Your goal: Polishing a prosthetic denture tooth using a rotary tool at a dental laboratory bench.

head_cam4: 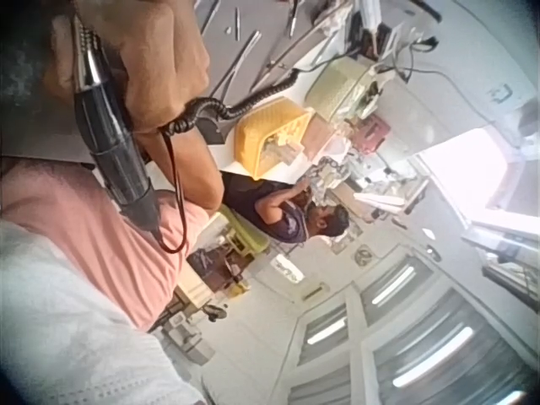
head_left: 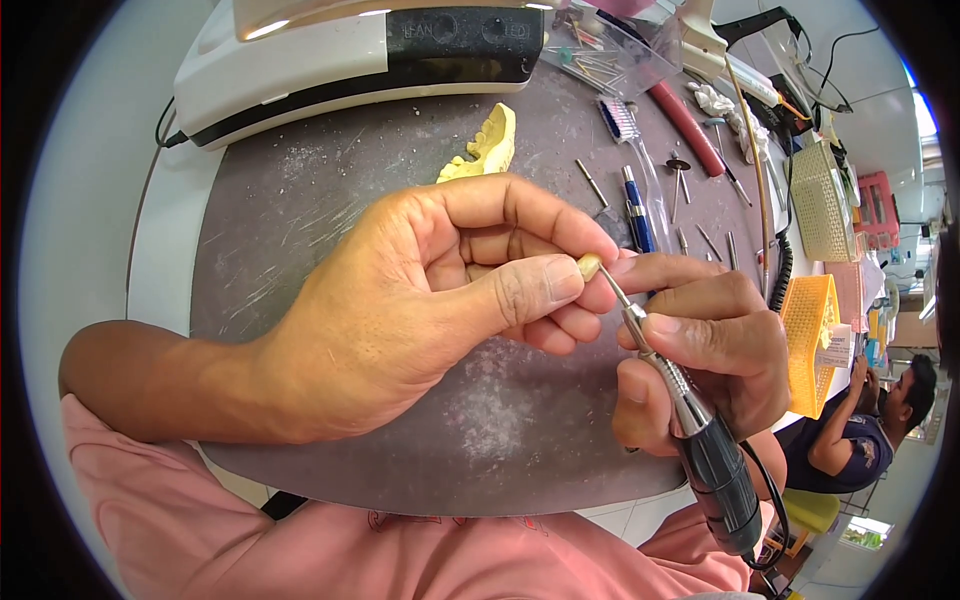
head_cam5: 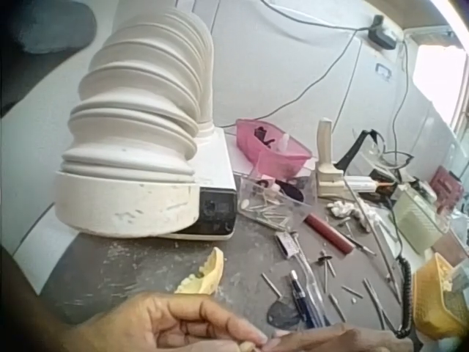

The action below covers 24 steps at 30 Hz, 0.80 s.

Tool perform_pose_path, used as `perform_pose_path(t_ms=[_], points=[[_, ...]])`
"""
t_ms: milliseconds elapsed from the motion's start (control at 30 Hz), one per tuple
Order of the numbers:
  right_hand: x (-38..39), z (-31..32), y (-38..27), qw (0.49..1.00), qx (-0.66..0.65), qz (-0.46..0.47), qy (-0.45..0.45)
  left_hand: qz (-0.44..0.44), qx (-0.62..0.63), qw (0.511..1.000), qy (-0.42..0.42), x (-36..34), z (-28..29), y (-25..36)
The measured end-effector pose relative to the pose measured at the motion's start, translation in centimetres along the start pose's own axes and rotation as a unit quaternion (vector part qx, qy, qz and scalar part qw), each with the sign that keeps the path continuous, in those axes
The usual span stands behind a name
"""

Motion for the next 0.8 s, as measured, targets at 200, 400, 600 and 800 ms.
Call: perform_pose_path(t_ms=[200, 400, 600, 800], points=[[-0.01, -0.01, 0.05, 1.0, -0.003, -0.001, -0.001, -0.001, 0.003, 1.0, -0.002, 0.0, 0.07, -0.06], [-0.24, -0.08, 0.04, 1.0, -0.008, -0.006, -0.019, 0.003, -0.001, 1.0, 0.004, 0.13, 0.22, -0.07], [-0.27, -0.19, -0.03, 1.0, -0.004, -0.015, -0.026, -0.002, -0.004, 1.0, 0.0, 0.12, 0.17, -0.02], [-0.16, 0.07, -0.01, 1.0, -0.001, -0.007, -0.021, -0.002, -0.003, 1.0, -0.004, -0.13, -0.13, 0.0]])
Point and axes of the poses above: each hand's wrist, its own x-axis away from the middle knuckle, its own z-axis out of the back of the hand, y = z × x, the point moved 8 cm from there along -x, towards the middle knuckle, and after that the axes turned 10 degrees about -y, right-handed, at the moved point
